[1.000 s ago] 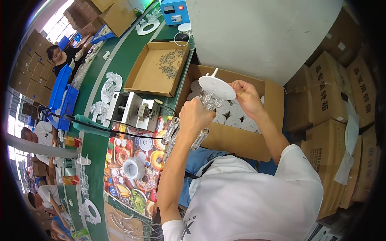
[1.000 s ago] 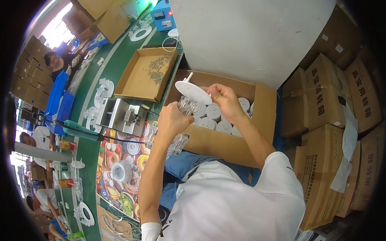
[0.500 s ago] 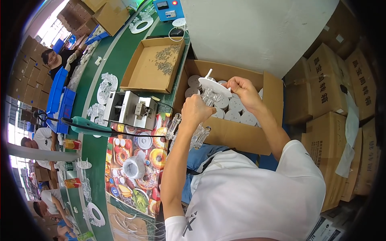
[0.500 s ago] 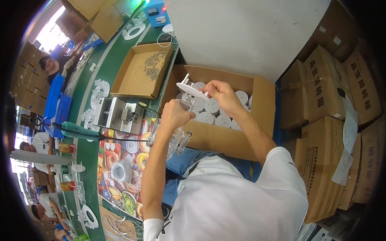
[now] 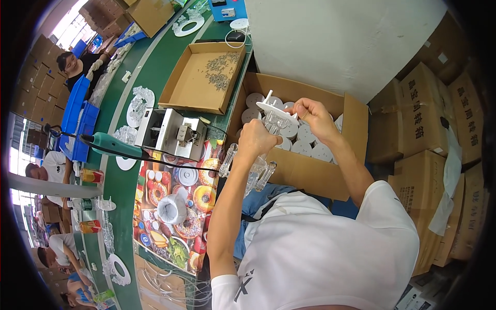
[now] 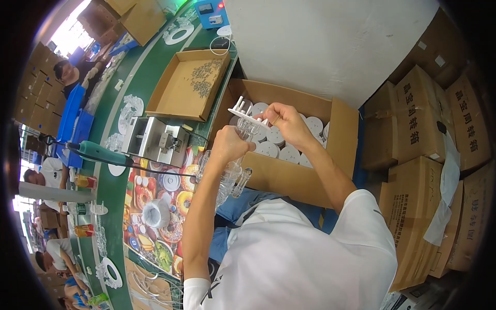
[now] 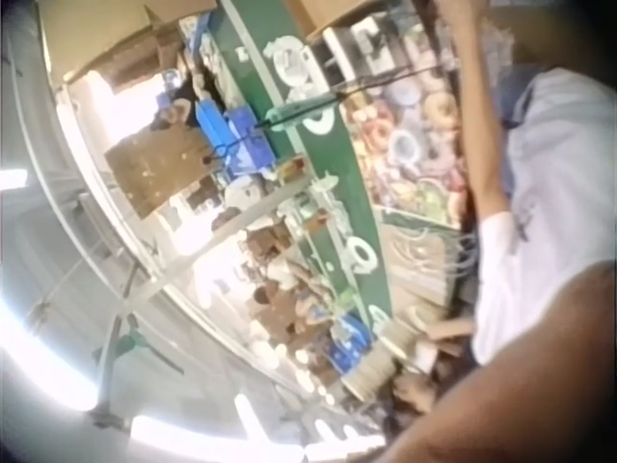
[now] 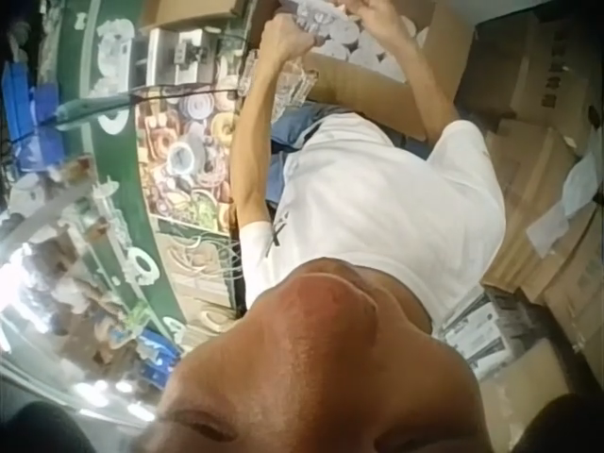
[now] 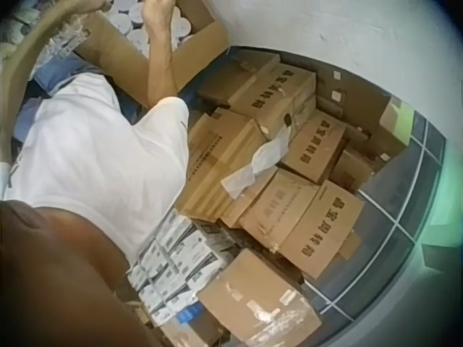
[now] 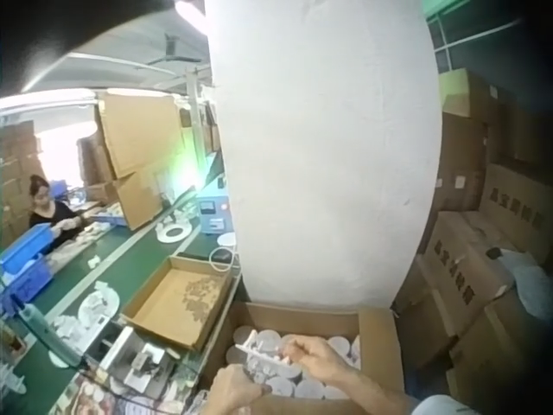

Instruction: Assembling circular plastic components using an electric screwdriver to fasten screws.

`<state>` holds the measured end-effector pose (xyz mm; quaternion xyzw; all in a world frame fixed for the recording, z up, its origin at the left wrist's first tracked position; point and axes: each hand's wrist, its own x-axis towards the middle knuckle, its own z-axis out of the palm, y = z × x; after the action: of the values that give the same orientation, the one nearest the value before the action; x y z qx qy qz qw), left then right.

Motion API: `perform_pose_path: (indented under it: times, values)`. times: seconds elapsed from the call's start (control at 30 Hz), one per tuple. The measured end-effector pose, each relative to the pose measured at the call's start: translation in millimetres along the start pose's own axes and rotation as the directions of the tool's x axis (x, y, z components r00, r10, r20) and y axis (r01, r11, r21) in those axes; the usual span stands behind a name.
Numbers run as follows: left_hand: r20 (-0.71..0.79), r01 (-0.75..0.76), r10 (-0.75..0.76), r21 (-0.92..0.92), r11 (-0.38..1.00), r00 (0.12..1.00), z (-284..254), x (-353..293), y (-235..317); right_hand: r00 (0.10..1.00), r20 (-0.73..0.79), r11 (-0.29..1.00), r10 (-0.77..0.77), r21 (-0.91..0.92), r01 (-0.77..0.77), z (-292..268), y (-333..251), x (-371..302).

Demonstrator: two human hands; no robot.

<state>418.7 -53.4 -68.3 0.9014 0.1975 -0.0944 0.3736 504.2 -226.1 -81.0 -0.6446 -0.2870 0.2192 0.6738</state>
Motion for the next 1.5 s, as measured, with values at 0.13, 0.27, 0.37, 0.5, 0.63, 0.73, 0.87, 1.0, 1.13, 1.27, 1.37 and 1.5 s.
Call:
perform_pose_path:
  times: [0.13,0.27,0.37,0.5,0.63,0.73,0.87,1.0,1.13,1.27,1.37,1.5]
  values:
    - [0.01,-0.022,0.023,-0.042,0.999,1.0,2,3,-5,1.0,0.02,1.0,-0.004,0.015,0.004,-1,-3,0]
    - [-0.023,-0.038,0.037,-0.043,0.998,0.999,1,1,-6,0.999,0.038,1.0,-0.02,-0.012,0.02,0,-6,1]
    - [-0.029,-0.057,0.055,-0.075,0.996,0.998,-1,-3,-4,0.995,0.073,0.998,-0.063,-0.026,0.065,0,-7,1]
    - [-0.04,-0.043,0.038,-0.158,0.987,0.998,-1,-6,-9,0.988,0.133,0.989,-0.078,-0.112,0.093,8,-15,-2]
    - [-0.135,-0.108,0.08,-0.209,0.972,0.988,-1,-12,-20,0.974,0.199,0.983,-0.106,-0.124,0.133,17,-28,1]
    - [-0.271,-0.235,0.157,-0.286,0.929,0.95,0,-19,-34,0.939,0.255,0.937,-0.232,-0.199,0.286,36,-42,1]
    - [-0.491,-0.428,0.242,-0.31,0.849,0.837,-7,-43,-48,0.853,0.224,0.801,-0.471,-0.296,0.52,61,-58,5]
    - [-0.729,-0.512,0.341,-0.014,0.859,0.594,-27,-81,-61,0.71,0.08,0.702,-0.7,-0.109,0.704,58,-76,9]
    - [-0.823,-0.206,0.326,0.258,0.944,0.464,-47,-141,-99,0.817,-0.061,0.812,-0.573,0.09,0.577,129,-92,62]
    - [-0.811,-0.03,-0.299,-0.362,0.932,0.502,-76,-227,-128,0.7,0.312,0.766,-0.642,0.231,0.6,220,-83,130]
    - [-0.93,-0.413,-0.313,-0.366,0.834,0.192,-116,-264,-131,0.726,0.476,0.816,-0.496,0.54,0.204,307,-85,151]
    - [-0.928,-0.41,-0.371,-0.331,0.85,-0.02,-153,-273,-127,0.512,0.761,0.914,-0.399,0.377,0.152,349,-62,167]
